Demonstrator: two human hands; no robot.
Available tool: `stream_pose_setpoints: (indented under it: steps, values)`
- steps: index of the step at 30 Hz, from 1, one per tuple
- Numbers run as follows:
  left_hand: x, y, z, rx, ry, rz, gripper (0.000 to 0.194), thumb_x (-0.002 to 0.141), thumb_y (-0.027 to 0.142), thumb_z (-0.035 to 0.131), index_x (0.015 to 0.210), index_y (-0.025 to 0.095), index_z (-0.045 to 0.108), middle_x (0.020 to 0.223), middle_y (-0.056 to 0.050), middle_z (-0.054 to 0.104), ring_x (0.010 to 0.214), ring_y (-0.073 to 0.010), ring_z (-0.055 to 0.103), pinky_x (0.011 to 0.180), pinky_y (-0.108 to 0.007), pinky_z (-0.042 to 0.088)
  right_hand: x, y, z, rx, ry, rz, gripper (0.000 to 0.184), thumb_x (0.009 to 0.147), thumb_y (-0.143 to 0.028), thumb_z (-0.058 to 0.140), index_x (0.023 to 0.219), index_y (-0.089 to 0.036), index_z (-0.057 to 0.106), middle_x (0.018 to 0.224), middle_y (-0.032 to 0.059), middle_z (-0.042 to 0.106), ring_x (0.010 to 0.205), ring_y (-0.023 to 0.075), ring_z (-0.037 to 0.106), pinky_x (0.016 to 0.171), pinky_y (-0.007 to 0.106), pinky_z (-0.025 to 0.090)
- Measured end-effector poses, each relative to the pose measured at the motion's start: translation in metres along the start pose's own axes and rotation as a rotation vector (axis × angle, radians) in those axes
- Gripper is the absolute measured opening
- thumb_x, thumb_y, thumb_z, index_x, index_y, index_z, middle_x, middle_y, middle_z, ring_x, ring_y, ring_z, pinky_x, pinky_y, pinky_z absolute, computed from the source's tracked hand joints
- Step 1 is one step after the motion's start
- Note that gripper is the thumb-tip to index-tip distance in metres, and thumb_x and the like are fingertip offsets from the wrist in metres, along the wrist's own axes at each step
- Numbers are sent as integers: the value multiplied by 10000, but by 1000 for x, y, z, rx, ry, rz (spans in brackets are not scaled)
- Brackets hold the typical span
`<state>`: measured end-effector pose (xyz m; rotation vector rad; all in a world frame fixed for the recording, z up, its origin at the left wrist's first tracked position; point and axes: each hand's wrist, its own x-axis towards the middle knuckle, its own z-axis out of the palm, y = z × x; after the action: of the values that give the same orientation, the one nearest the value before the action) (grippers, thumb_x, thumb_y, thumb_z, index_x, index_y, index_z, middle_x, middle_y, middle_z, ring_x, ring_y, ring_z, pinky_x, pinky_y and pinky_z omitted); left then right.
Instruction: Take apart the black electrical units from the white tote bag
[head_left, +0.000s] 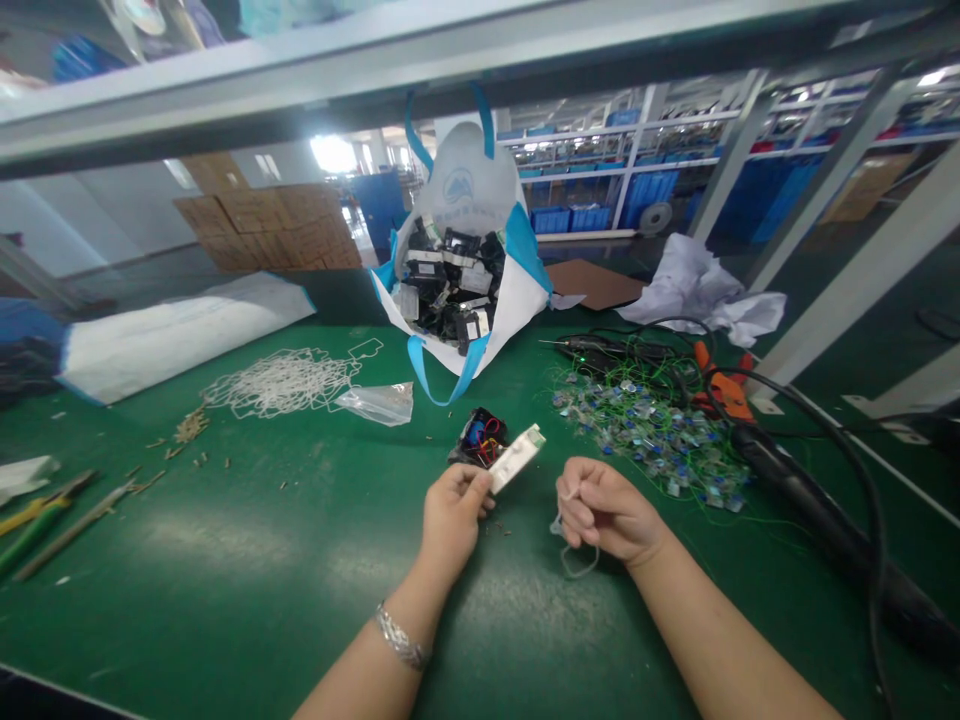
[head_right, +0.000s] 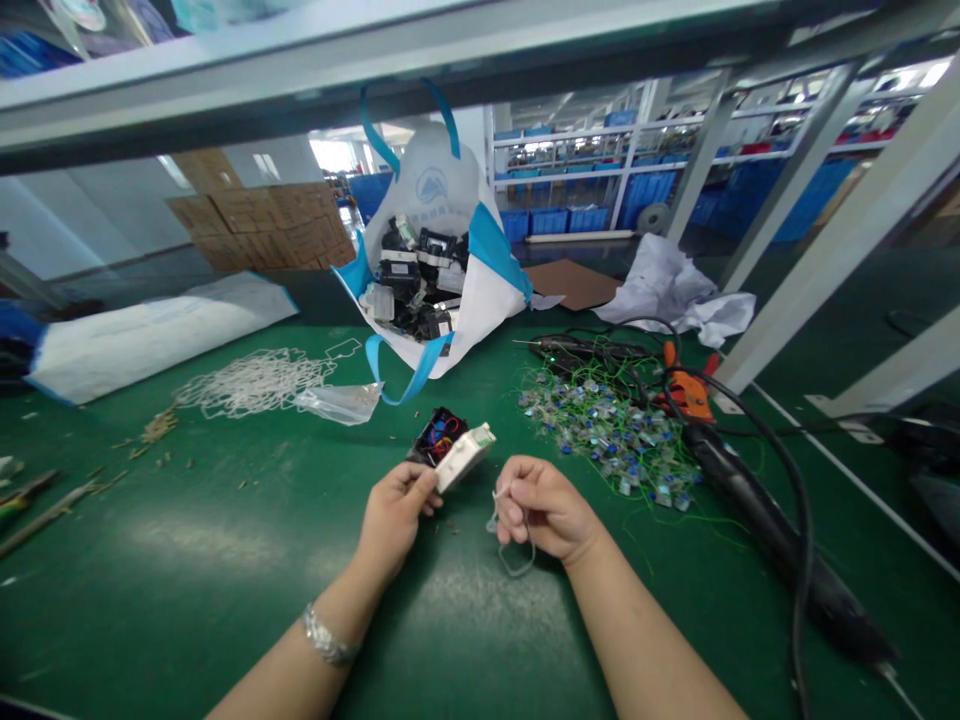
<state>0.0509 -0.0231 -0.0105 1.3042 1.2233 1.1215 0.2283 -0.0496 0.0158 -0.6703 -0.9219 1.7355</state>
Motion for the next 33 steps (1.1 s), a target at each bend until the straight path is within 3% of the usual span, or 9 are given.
stream_pose_setpoints:
  steps: [5,8,12,17,20,24,28,31,33]
  values:
    - [-9,4,4,259,-119,132,204,759,308,493,827,137,584,623,-3,549,551,-112,470,525,-205,351,-2,4,2,6,-174,51,334,670,-376,733,692,-136,502,545,14,533,372,99,456,453,234,450]
    - [-14,13,3,165,-216,217,272,770,338,493,920,130,583,703,-21,559,570,-108,461,525,-200,348,-1,5,1,24,-202,58,284,729,-340,702,748,-140,502,674,61,576,467,128,529,482,220,447]
    - [-25,19,11,5,-408,143,242,625,269,660,816,132,603,651,1,549,515,-81,411,486,-177,321,-2,5,1,27,-229,84,275,749,-348,692,776,-154,499,742,74,570,508,139,542,485,218,440]
    - [-38,33,13,12,-339,98,81,667,181,543,602,133,549,543,10,516,494,-84,433,480,-176,332,-4,0,0,30,-241,48,239,745,-348,704,790,-168,553,745,68,549,562,152,539,539,253,453]
    - [-32,63,-20,139,-321,85,76,666,184,522,605,142,542,538,15,508,484,-86,437,469,-178,335,-2,-3,-4,63,-165,-1,292,713,-392,724,859,-181,585,818,95,557,688,189,551,643,300,462]
    - [18,117,-104,460,-132,194,114,687,243,533,625,149,545,535,1,507,469,-117,468,468,-209,367,5,-4,-16,144,6,-91,297,662,-379,758,852,-205,611,814,68,570,713,171,549,684,271,459]
    - [74,148,-174,1080,470,232,191,728,208,534,875,98,590,756,-110,585,702,-234,558,654,-320,426,10,-1,-25,211,134,-136,250,637,-336,777,790,-211,623,753,32,559,643,136,520,663,248,465]
    - [80,145,-175,1350,728,347,425,718,186,564,1116,58,489,1075,-199,501,1004,-308,473,828,-373,385,12,0,-28,251,159,-148,246,631,-317,785,782,-207,625,746,24,547,634,127,502,664,249,467]
    - [67,132,-148,1321,632,370,336,775,246,515,1082,110,522,1062,-149,529,990,-272,493,831,-343,392,13,0,-31,260,185,-158,242,626,-303,790,770,-202,624,734,18,537,620,118,488,652,239,465]
